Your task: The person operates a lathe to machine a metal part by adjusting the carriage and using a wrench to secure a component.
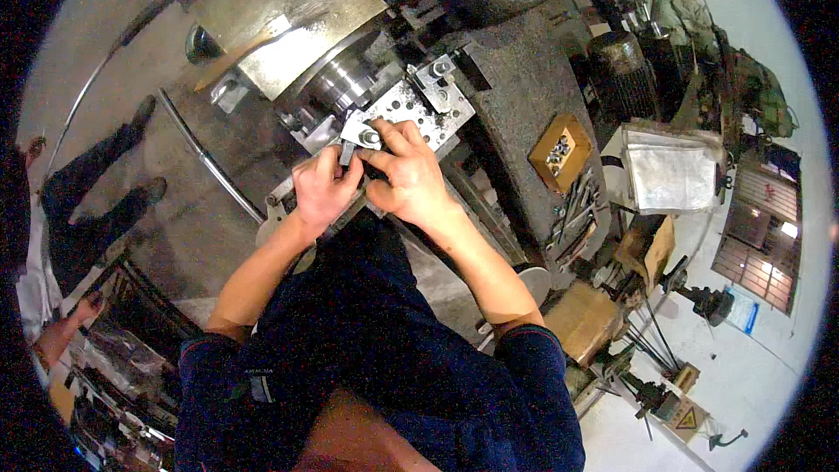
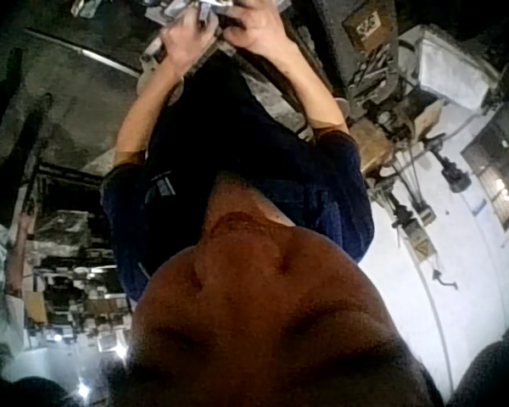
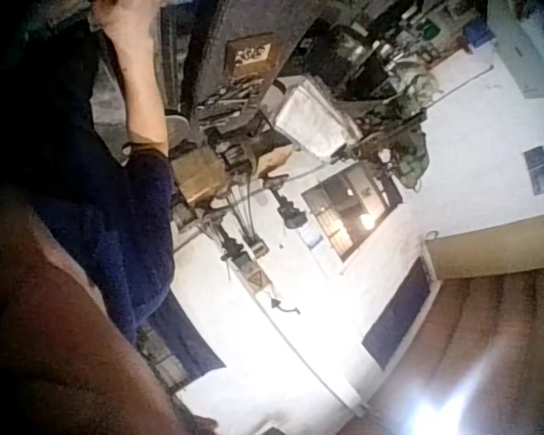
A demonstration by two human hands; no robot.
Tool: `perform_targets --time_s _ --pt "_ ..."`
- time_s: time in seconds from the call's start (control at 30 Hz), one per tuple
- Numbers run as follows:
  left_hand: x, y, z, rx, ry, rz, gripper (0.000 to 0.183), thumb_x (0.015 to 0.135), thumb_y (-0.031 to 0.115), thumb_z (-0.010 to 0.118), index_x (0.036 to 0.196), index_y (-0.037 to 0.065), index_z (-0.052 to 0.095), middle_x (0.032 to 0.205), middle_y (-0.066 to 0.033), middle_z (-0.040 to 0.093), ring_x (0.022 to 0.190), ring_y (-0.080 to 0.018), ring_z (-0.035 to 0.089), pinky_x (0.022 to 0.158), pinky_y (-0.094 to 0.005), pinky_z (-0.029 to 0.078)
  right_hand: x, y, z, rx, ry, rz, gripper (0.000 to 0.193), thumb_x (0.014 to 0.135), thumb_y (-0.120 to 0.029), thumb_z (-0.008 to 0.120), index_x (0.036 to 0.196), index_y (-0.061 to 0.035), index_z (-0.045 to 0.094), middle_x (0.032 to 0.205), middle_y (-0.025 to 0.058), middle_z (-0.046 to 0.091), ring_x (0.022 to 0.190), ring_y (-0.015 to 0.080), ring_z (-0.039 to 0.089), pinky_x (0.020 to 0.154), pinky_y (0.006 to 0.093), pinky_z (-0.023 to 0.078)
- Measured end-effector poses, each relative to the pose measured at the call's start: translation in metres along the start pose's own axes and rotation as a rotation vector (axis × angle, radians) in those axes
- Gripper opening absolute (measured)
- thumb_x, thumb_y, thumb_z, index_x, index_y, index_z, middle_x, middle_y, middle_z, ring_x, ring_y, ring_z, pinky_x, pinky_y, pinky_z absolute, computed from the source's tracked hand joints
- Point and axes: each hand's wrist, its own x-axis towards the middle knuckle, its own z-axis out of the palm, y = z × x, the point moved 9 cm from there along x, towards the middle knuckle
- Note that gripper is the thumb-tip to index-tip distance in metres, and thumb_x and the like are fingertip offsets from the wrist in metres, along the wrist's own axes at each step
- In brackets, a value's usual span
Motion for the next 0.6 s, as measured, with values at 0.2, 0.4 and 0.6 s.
perform_targets --time_s 0.2,0.4,0.6 --pt "0.001 0.002 0.0 0.041 -0.012 0.026 0.022 0.071 0.014 0.069 0.083 0.003 0.054 0.049 -0.0066 0.049 0.041 -0.0216 0.052 0.039 -0.0322 0.041 -0.001 0.001 0.0 0.002 -0.009 -0.001 0.042 0.049 -0.005 0.062 0.091 -0.0051 0.066 0.114 0.0163 0.053 0.094 0.0321 0.05 0.082 0.0373 0.044" --pt "0.002 -0.015 0.007 0.278 -0.302 -0.239 0.047 0.076 0.035 0.061 0.109 0.002 0.052 0.053 -0.0091 0.056 0.049 -0.0288 0.058 0.048 -0.0401 0.045 -0.001 0.001 0.001 0.011 -0.027 0.005 0.042 0.049 -0.005 0.062 0.091 -0.0057 0.066 0.114 0.0174 0.053 0.094 0.0326 0.05 0.082 0.0372 0.044" --pt "0.011 -0.014 0.01 0.259 -0.377 -0.216 0.055 0.075 0.036 0.058 0.117 0.001 0.051 0.055 -0.0138 0.058 0.053 -0.0322 0.06 0.051 -0.0421 0.047 0.004 0.014 0.003 0.099 -0.18 0.01 0.036 0.048 -0.009 0.063 0.084 -0.0083 0.068 0.119 0.0185 0.05 0.098 0.0328 0.049 0.085 0.0382 0.041"
